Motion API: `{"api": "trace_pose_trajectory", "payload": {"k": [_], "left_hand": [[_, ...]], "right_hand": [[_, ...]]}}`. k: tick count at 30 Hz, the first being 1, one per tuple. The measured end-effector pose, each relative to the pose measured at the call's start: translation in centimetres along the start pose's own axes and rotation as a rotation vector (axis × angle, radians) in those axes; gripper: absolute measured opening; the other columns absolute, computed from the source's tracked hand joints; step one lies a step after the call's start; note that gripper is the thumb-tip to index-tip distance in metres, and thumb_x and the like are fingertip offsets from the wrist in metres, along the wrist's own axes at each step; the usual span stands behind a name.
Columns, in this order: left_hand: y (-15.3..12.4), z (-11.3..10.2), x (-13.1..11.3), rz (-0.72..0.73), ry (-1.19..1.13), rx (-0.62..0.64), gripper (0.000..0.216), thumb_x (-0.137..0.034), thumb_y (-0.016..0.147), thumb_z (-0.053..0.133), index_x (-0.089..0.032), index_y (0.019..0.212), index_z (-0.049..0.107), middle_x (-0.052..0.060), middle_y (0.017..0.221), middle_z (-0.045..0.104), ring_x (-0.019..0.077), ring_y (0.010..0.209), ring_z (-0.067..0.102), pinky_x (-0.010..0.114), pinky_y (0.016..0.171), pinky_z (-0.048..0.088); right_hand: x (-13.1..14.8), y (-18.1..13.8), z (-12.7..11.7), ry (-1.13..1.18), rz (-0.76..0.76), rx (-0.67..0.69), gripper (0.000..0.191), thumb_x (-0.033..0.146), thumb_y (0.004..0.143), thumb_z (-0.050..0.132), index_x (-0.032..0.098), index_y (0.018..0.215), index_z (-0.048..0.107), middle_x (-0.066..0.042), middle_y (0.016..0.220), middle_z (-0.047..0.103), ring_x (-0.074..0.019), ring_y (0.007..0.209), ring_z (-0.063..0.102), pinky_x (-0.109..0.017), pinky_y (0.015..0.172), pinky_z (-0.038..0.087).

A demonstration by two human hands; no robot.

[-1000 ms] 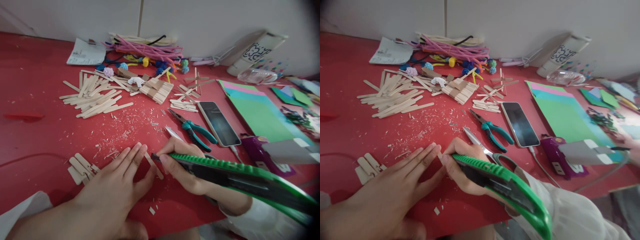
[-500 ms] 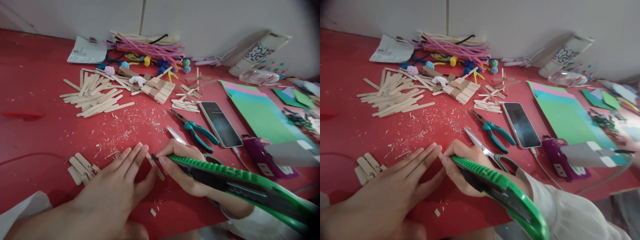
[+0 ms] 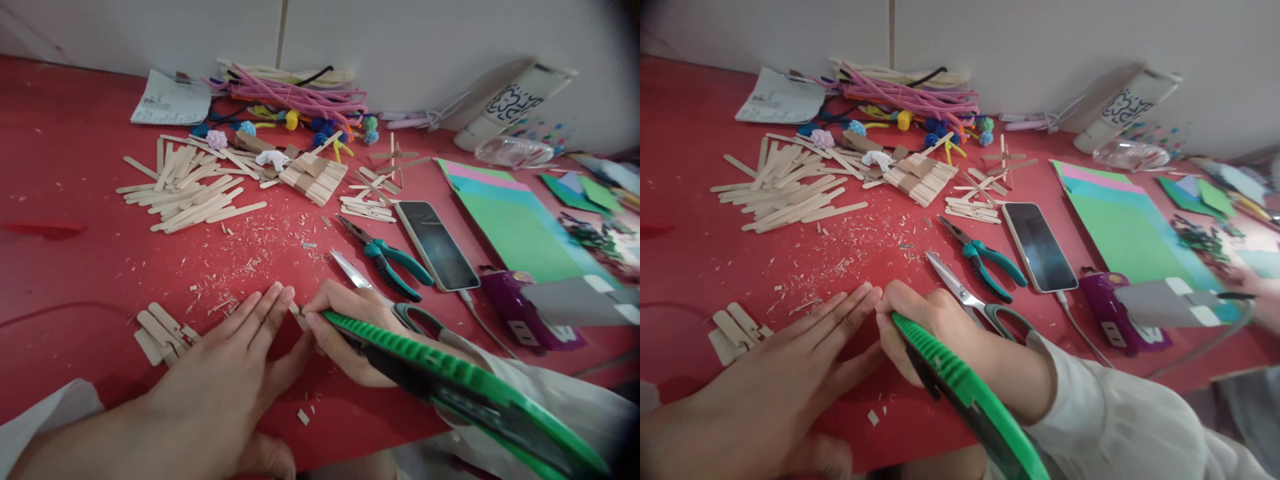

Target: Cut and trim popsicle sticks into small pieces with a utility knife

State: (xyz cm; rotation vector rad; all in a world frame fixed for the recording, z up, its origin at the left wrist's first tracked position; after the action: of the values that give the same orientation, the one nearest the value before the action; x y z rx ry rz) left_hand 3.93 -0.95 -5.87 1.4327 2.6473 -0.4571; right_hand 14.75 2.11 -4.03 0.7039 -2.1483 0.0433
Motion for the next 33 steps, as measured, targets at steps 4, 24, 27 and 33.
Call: {"api": "trace_pose_trajectory", "payload": {"k": [4,24,27,33], "left_hand": [[-0.1,0.2,0.3,-0.038,-0.03,0.009,0.105,-0.073,0.056,0.065,-0.015,0.14,0.04,0.025,0.145,0.028,0.0408,0.135,0.023,0.053,0.107,0.025],[0.1,0.1,0.4,-0.045,-0.105,0.092,0.1,-0.068,0.061,0.066,-0.018,0.142,0.035,0.023,0.148,0.021,0.0405,0.136,0.018,0.055,0.107,0.026],[0.0,0.0,0.3,-0.039,-0.067,0.035,0.103,-0.07,0.058,0.067,-0.017,0.141,0.037,0.023,0.147,0.026,0.04,0.136,0.022,0.051,0.108,0.025],[-0.2,0.0,0.2,-0.032,-0.024,-0.014,0.102,-0.071,0.056,0.067,-0.018,0.139,0.041,0.022,0.146,0.03,0.0388,0.135,0.026,0.048,0.109,0.023]], "right_hand": [[0.1,-0.2,-1.1,0.061,0.067,-0.068,0.011,0.019,0.086,0.046,0.019,0.077,0.052,0.004,0.054,0.055,-0.007,0.043,0.051,-0.018,0.043,0.038],[-0.2,-0.5,-0.5,-0.003,0.038,0.004,0.01,0.02,0.089,0.044,0.019,0.082,0.051,0.005,0.052,0.051,-0.0063,0.04,0.048,-0.017,0.039,0.034],[0.5,-0.4,-0.2,-0.09,-0.054,-0.001,0.01,0.017,0.087,0.041,0.019,0.08,0.048,0.006,0.054,0.047,-0.0049,0.036,0.04,-0.018,0.036,0.028],[0.4,-0.1,0.2,-0.069,-0.093,-0.006,0.012,0.017,0.086,0.04,0.019,0.076,0.046,0.006,0.05,0.045,-0.005,0.033,0.034,-0.021,0.034,0.023]]}}
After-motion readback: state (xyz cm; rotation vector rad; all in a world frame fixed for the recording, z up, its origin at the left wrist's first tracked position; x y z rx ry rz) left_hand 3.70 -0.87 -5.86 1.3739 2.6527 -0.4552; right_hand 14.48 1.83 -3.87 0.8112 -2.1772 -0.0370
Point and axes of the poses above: each hand's wrist, its own y-axis towards the middle knuckle, its own z-axis out of the palm, x = y × z, the point moved 6 cm from there along y, towards the middle knuckle
